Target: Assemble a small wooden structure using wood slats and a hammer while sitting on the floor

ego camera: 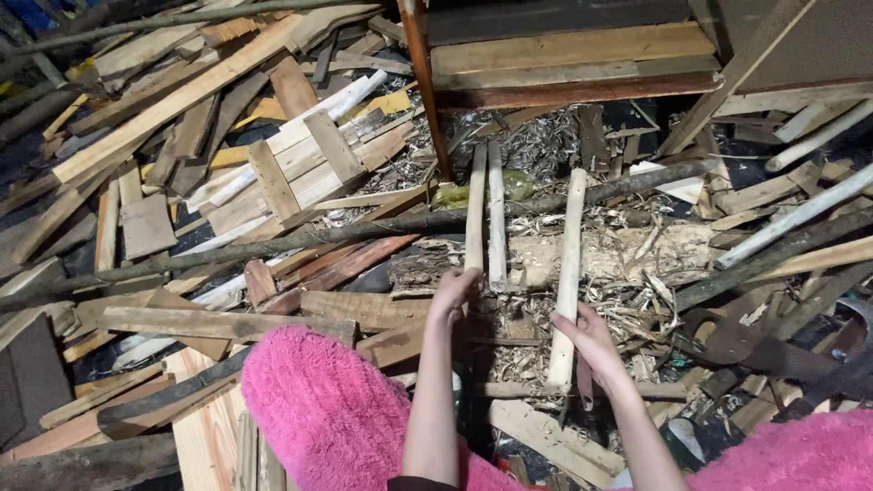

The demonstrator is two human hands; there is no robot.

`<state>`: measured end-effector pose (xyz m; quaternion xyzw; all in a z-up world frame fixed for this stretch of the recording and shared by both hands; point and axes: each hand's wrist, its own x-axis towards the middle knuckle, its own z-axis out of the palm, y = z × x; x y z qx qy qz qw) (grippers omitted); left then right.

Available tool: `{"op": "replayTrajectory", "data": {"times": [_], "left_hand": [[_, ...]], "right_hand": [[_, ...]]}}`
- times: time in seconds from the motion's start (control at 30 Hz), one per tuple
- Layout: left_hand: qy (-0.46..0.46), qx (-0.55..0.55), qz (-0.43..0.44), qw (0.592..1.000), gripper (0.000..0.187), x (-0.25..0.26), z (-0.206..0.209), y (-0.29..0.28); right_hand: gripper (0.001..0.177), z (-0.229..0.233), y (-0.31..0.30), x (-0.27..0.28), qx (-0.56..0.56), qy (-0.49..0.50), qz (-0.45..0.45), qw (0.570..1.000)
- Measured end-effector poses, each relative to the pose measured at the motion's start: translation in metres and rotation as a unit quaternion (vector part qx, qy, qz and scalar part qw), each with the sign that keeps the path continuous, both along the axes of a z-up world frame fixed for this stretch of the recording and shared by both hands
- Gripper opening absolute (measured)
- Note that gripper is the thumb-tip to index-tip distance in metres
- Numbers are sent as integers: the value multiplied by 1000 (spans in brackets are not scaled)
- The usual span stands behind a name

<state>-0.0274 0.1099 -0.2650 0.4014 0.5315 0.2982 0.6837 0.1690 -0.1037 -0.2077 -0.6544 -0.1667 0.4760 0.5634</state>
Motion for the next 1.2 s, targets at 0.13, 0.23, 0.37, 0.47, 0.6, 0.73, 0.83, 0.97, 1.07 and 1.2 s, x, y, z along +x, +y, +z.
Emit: {"op": "replayTrajectory", "data": {"times": [0.13, 0.23, 0.37, 0.47, 0.6, 0.73, 0.83, 0.97, 1.07, 1.2], "left_hand": [[-59, -1, 8, 998, 48, -3, 20, -7], [-96, -64, 72, 991, 35, 5, 27, -12], [-14, -6, 70, 997, 60, 14, 33, -22], [32, 16, 63, 997, 55, 20, 30, -25], [51, 50, 71, 995, 54, 21, 43, -39], [43, -24, -31, 998, 71, 26, 57, -35], [12, -26, -8, 1000, 57, 34, 51, -40], [-97, -87, 21, 991, 61, 66, 77, -71], [-116, -62, 73, 989, 65, 95, 62, -114], [-53, 9, 75, 996, 73, 112, 51, -159]], "right_hand": [[67, 3, 8, -2, -4, 16, 4, 1000], [76, 6, 13, 3, 2, 3, -3, 1000], [69, 22, 28, 22, 8, -24, -21, 999], [49, 31, 37, 52, 19, -65, -37, 997], [39, 149, 56, 67, -291, -131, 34, 947], [36, -52, 19, 177, 369, 433, -61, 820], [54, 2, -3, 141, 451, 446, -293, 715], [29, 11, -11, 120, 469, 621, -372, 506], [40, 61, 6, 79, 304, 324, -161, 881], [42, 25, 24, 66, -20, -122, -12, 992]]}}
